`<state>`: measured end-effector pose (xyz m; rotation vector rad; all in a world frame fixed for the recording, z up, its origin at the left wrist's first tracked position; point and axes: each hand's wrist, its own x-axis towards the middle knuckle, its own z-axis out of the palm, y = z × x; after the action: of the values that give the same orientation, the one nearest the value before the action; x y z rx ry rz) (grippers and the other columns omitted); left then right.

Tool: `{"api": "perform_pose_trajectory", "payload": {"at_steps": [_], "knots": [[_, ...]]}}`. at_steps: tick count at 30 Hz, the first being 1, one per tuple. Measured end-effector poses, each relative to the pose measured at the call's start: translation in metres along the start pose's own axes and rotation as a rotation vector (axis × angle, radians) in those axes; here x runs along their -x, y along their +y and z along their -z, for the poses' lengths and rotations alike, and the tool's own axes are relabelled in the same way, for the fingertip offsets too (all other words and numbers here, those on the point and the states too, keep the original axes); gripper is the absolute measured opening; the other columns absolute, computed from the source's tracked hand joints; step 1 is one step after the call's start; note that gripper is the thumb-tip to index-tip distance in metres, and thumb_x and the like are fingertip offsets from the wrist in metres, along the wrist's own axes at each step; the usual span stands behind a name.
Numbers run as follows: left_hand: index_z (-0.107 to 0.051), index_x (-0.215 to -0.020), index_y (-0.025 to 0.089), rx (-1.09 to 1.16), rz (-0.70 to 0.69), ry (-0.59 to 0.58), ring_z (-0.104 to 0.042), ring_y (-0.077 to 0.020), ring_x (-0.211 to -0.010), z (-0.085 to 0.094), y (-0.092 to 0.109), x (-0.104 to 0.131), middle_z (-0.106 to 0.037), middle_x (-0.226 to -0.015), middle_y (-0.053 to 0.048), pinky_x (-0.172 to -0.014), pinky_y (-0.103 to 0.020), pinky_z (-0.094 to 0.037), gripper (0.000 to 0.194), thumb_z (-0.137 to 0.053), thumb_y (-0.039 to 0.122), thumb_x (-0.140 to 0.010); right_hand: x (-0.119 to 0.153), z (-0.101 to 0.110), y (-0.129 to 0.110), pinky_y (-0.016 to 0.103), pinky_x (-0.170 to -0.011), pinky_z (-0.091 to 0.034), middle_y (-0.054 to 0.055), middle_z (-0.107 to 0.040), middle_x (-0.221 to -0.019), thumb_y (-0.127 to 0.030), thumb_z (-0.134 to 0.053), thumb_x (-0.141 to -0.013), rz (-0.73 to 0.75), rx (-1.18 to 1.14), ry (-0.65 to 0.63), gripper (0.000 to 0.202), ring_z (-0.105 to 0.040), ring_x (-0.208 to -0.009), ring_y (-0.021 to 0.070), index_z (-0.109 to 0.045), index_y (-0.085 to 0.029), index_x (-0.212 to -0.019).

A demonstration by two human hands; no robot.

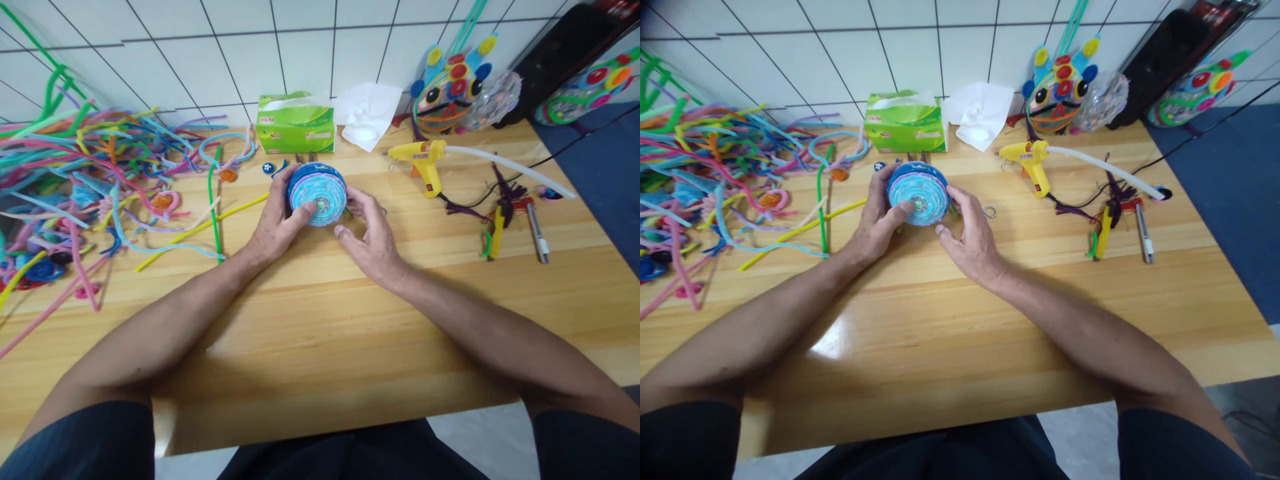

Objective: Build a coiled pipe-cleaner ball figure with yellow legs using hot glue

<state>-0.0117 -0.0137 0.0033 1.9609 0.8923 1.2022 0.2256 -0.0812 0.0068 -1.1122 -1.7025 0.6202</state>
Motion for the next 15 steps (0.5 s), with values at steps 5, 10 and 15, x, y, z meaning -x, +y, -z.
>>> {"api": "perform_pose_trajectory", "payload": {"at_steps": [5,10,15], "knots": [[-0.041,-0.164,0.031,-0.002,0.007,-0.013,-0.053,-0.0427,-0.158,0.001,0.0,0.0,-0.053,-0.17,-0.016,-0.135,-0.061,-0.046,0.086,-0.068,0.084,-0.102,0.0,0.0,0.0,0.064,-0.128,-0.058,0.01,-0.065,-0.165,-0.033,-0.074,-0.097,0.008,0.01,-0.004,0.066,-0.063,-0.151,0.0355,-0.051,-0.036,-0.16],[-0.04,-0.165,0.03,0.002,-0.048,-0.009,-0.055,-0.0426,-0.157,0.001,-0.008,0.0,-0.053,-0.17,-0.016,-0.134,-0.061,-0.047,0.084,-0.069,0.08,-0.104,0.0,0.0,0.0,0.063,-0.128,-0.058,0.011,-0.064,-0.164,-0.03,-0.073,-0.097,0.029,0.012,0.0,0.066,-0.063,-0.151,0.035,-0.05,-0.033,-0.159],[-0.039,-0.165,0.03,0.008,-0.072,-0.004,-0.056,-0.0424,-0.156,0.0,-0.014,0.0,-0.054,-0.169,-0.016,-0.135,-0.062,-0.046,0.085,-0.071,0.078,-0.104,0.0,-0.001,0.002,0.064,-0.127,-0.058,0.013,-0.064,-0.164,-0.032,-0.074,-0.097,0.037,0.006,0.004,0.066,-0.063,-0.151,0.0358,-0.05,-0.032,-0.159]]}}
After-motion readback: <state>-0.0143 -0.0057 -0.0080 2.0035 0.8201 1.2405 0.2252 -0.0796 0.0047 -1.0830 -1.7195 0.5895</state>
